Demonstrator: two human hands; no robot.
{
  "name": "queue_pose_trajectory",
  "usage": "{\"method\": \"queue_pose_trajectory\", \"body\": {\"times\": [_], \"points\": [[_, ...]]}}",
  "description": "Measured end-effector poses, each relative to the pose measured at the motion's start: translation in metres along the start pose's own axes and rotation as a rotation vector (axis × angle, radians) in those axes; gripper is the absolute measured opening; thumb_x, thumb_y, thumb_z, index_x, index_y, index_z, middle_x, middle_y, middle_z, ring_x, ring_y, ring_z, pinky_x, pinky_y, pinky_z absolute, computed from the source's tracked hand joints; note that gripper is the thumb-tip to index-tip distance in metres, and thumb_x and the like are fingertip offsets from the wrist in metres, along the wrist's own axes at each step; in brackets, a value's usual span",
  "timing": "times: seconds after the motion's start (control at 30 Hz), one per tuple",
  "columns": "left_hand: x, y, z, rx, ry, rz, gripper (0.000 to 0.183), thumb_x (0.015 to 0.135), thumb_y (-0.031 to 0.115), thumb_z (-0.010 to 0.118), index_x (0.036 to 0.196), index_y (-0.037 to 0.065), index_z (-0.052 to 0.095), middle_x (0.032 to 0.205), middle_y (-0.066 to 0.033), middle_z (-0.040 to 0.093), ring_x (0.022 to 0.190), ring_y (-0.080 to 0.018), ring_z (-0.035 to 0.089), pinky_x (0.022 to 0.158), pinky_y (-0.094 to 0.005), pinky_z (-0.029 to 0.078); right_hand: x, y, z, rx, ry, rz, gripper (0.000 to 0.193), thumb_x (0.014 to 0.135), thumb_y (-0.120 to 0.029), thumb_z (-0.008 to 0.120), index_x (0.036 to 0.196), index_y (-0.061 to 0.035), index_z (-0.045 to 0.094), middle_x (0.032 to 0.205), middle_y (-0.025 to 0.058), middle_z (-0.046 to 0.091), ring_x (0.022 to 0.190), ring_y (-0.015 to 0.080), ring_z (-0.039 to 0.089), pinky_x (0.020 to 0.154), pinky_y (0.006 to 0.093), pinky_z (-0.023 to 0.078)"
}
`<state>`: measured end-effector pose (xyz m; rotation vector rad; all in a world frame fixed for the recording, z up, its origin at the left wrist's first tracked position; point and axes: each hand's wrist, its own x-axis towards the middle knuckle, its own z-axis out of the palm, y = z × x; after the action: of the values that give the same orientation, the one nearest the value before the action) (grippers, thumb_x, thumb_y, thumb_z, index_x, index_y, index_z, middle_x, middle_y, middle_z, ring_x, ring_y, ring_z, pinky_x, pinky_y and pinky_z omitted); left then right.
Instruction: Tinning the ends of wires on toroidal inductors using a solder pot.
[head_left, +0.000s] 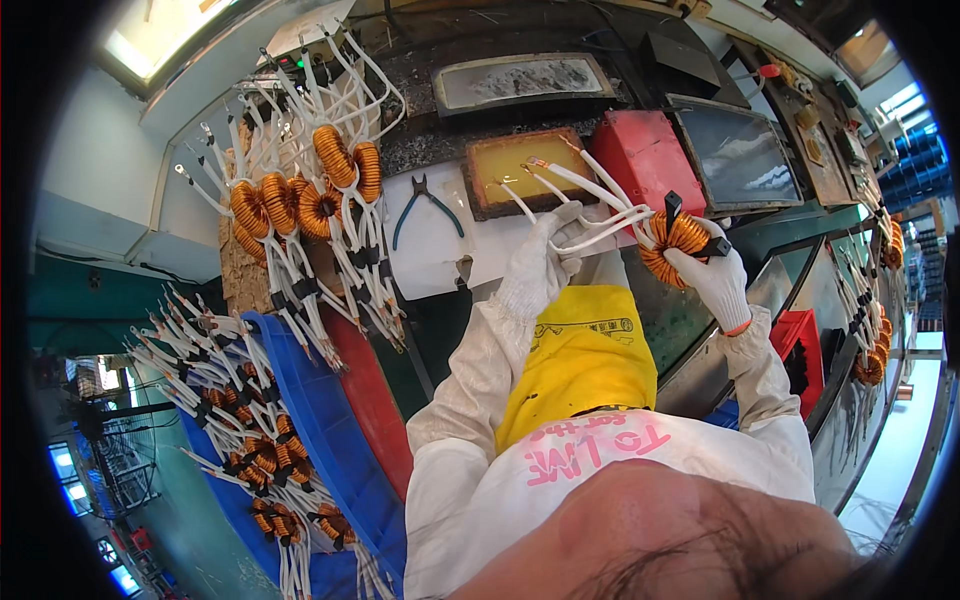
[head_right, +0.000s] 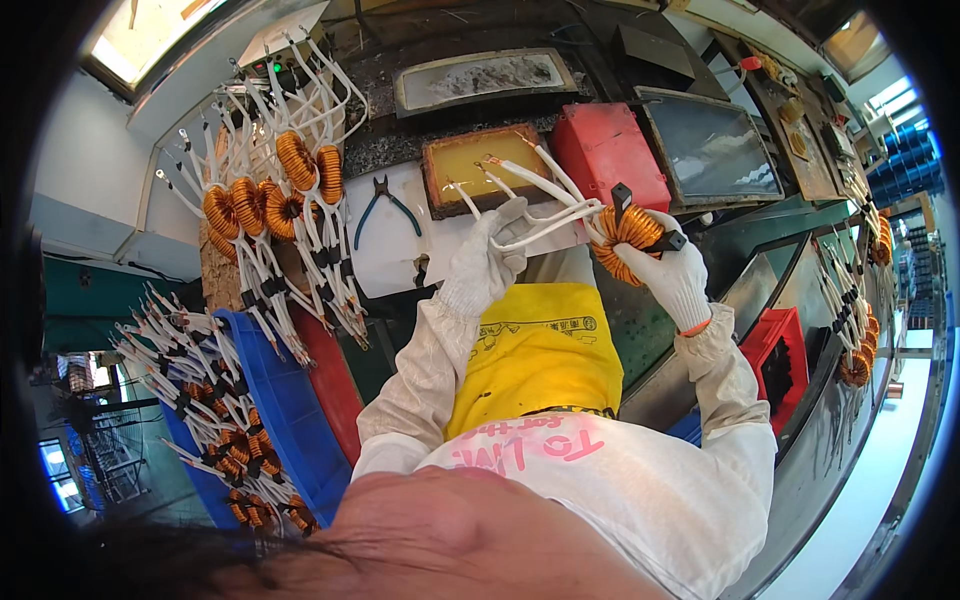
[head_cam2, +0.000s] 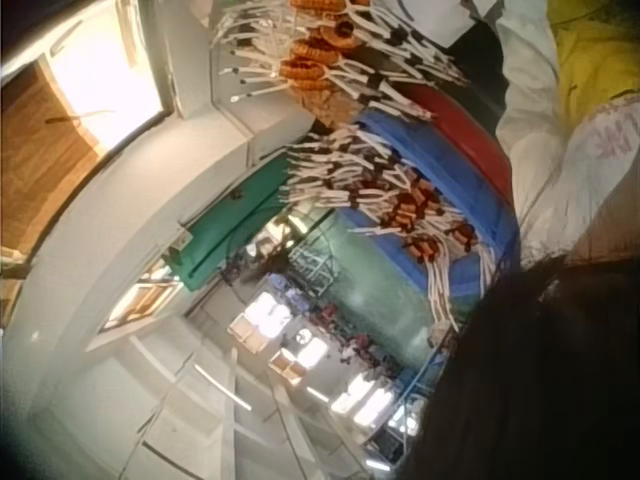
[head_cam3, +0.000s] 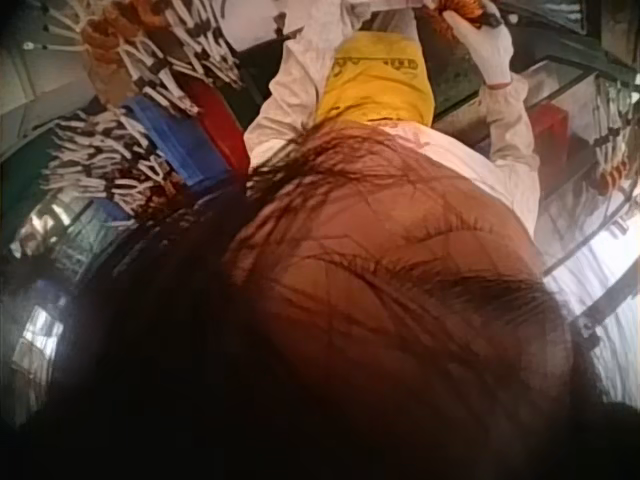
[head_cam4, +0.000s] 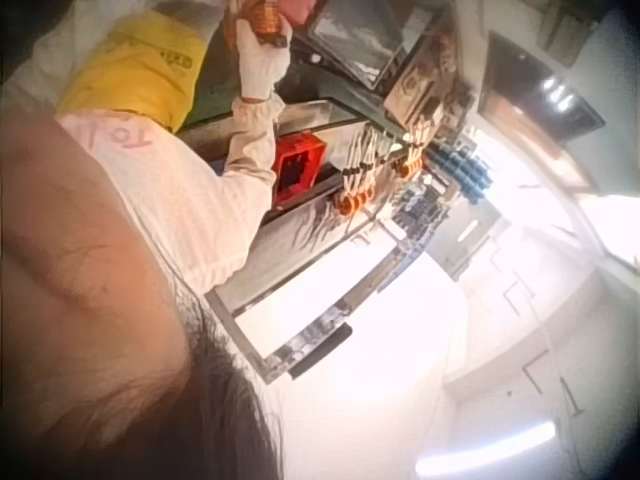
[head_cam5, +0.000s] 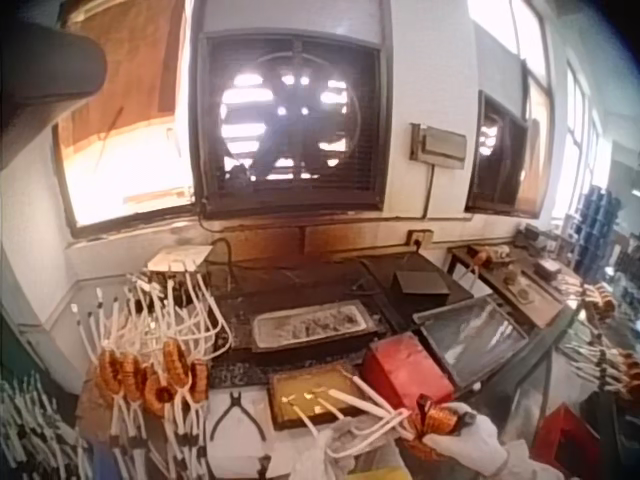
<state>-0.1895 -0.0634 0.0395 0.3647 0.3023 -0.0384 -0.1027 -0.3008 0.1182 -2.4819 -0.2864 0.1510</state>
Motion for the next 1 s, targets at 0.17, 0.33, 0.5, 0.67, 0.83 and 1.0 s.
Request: {"method": "queue_pose_trajectory", "body": {"times": [0.17,0.33,0.5,0.67,0.83,1.0], "points": [[0.006,-0.001,-0.011,-0.027,0.041,0.001,0.039,0.104,0.031,0.043,0.128,0.003,0.057,0.111,-0.0105,0.063,0.074,-0.0094,0.056,0.055,-0.0199,0.051,0.004,0.000,0.005,-0.008,-0.014,-0.048,0.057,0.076,-0.030,0.078,0.124,-0.0064,0.060,0.099,0.0085,0.072,0.087,0.0173,0.069,0.080,0.0287,0.054],[0.009,-0.002,-0.018,-0.045,0.069,0.026,0.039,0.104,0.030,0.043,0.127,0.002,0.058,0.109,-0.0115,0.063,0.070,-0.0095,0.055,0.053,-0.0204,0.051,0.008,-0.002,0.006,-0.005,-0.048,-0.055,0.057,0.074,-0.033,0.080,0.123,-0.0083,0.061,0.101,0.0101,0.073,0.093,0.0225,0.071,0.083,0.0324,0.054],[0.013,-0.002,-0.026,-0.069,0.008,0.005,0.035,0.104,0.030,0.044,0.123,0.003,0.059,0.110,-0.0116,0.066,0.075,-0.0097,0.060,0.052,-0.0182,0.050,0.010,0.000,0.008,-0.031,-0.031,-0.068,0.057,0.074,-0.032,0.079,0.122,-0.0084,0.061,0.101,0.0106,0.073,0.093,0.0231,0.071,0.083,0.0327,0.054],[0.009,-0.001,-0.023,-0.087,0.001,0.010,0.037,0.104,0.029,0.043,0.124,0.002,0.058,0.109,-0.0124,0.065,0.070,-0.0094,0.056,0.052,-0.0185,0.048,0.009,-0.001,0.008,-0.027,-0.048,-0.058,0.057,0.074,-0.032,0.079,0.122,-0.0084,0.060,0.102,0.0111,0.072,0.094,0.0242,0.071,0.084,0.0331,0.054],[0.003,-0.003,-0.011,-0.104,0.075,0.013,0.039,0.104,0.029,0.043,0.126,0.000,0.058,0.107,-0.0130,0.065,0.067,-0.0093,0.052,0.051,-0.0191,0.047,0.006,0.003,0.004,-0.018,-0.034,-0.082,0.058,0.074,-0.033,0.080,0.122,-0.0083,0.060,0.102,0.0113,0.072,0.094,0.0247,0.071,0.084,0.0330,0.054],[0.000,-0.005,-0.002,-0.025,0.081,0.006,0.039,0.104,0.029,0.043,0.128,0.001,0.056,0.106,-0.0128,0.066,0.069,-0.0101,0.054,0.052,-0.0197,0.048,0.000,0.004,-0.004,-0.038,-0.015,-0.056,0.058,0.074,-0.032,0.080,0.123,-0.0072,0.060,0.101,0.0106,0.073,0.093,0.0218,0.071,0.083,0.0314,0.054]]}}
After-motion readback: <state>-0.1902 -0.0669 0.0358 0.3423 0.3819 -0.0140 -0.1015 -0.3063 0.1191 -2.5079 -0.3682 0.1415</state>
